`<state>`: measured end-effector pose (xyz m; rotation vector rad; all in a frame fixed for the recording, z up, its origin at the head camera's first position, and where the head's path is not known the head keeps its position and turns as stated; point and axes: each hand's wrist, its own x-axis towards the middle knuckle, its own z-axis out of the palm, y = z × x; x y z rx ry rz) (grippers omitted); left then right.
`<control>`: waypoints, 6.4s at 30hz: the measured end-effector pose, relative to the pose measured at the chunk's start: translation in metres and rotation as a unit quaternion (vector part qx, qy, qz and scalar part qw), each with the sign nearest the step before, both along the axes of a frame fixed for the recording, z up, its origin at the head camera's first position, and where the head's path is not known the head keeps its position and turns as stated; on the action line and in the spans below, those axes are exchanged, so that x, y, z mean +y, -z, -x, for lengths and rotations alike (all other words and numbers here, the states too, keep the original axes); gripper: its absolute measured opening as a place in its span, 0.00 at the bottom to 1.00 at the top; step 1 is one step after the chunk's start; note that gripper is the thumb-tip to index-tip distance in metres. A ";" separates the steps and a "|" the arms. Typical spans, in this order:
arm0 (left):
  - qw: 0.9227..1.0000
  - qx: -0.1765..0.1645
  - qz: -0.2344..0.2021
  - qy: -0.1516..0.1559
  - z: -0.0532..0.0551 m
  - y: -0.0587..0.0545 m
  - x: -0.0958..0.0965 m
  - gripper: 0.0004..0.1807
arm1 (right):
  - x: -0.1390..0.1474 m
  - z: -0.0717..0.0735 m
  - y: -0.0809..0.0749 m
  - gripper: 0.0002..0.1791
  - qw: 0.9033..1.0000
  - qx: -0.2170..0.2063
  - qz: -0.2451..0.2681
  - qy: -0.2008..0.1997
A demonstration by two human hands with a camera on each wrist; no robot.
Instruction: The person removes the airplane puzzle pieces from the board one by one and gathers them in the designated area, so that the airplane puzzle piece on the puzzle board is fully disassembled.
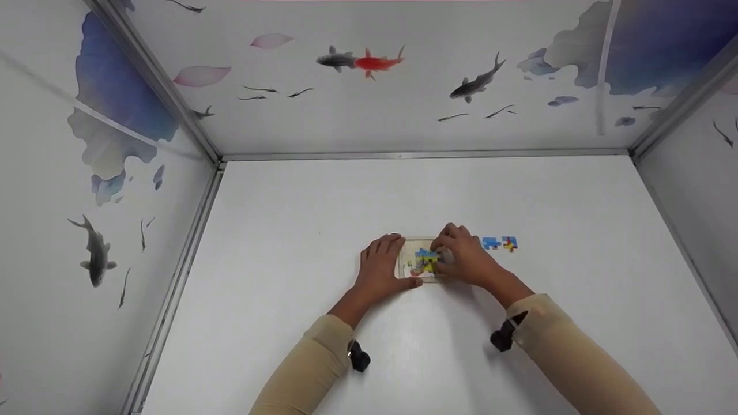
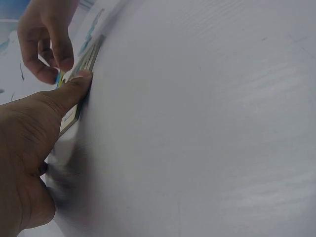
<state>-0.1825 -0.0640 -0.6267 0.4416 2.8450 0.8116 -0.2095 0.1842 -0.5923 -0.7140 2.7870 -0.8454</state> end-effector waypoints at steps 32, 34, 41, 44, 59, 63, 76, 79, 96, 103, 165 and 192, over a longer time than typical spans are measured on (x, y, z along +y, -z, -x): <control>1.000 0.009 -0.019 0.007 -0.001 0.003 -0.002 0.59 | 0.085 -0.019 0.012 0.16 0.997 -0.024 -0.042 0.065; 1.000 0.009 -0.020 0.008 -0.001 0.003 -0.002 0.59 | 0.086 -0.018 0.012 0.15 0.997 -0.022 -0.041 0.062; 1.000 0.007 -0.022 0.007 0.000 0.002 -0.001 0.58 | 0.087 -0.016 0.013 0.15 0.997 -0.026 -0.045 0.062; 1.000 0.005 -0.020 0.007 0.001 0.002 -0.001 0.58 | 0.087 -0.016 0.013 0.15 0.997 -0.028 -0.048 0.062; 1.000 0.002 -0.018 0.003 0.000 0.001 0.000 0.58 | 0.087 -0.017 0.014 0.15 0.997 -0.024 -0.044 0.058; 1.000 0.007 -0.014 0.004 0.000 0.001 0.000 0.58 | 0.087 -0.017 0.013 0.15 0.997 -0.023 -0.040 0.059; 1.000 0.004 -0.002 0.003 0.000 0.000 0.001 0.59 | 0.068 -0.010 0.007 0.17 0.999 0.001 -0.026 0.040; 1.000 0.000 0.002 0.001 0.000 0.001 0.002 0.59 | 0.057 -0.007 0.005 0.18 1.000 -0.003 -0.011 0.028; 1.000 0.010 0.002 0.004 0.002 0.003 -0.001 0.59 | 0.001 0.005 0.008 0.20 1.000 -0.012 -0.017 -0.014; 1.000 0.008 -0.007 0.006 0.001 0.001 -0.001 0.59 | -0.005 0.005 0.009 0.20 1.000 -0.018 -0.019 -0.012; 1.000 0.002 -0.020 0.006 -0.001 0.001 -0.002 0.57 | -0.021 0.002 0.001 0.21 0.998 0.019 -0.055 -0.031; 1.000 0.013 -0.010 0.004 0.001 0.005 0.000 0.59 | 0.016 -0.003 0.001 0.18 0.998 0.030 -0.052 -0.006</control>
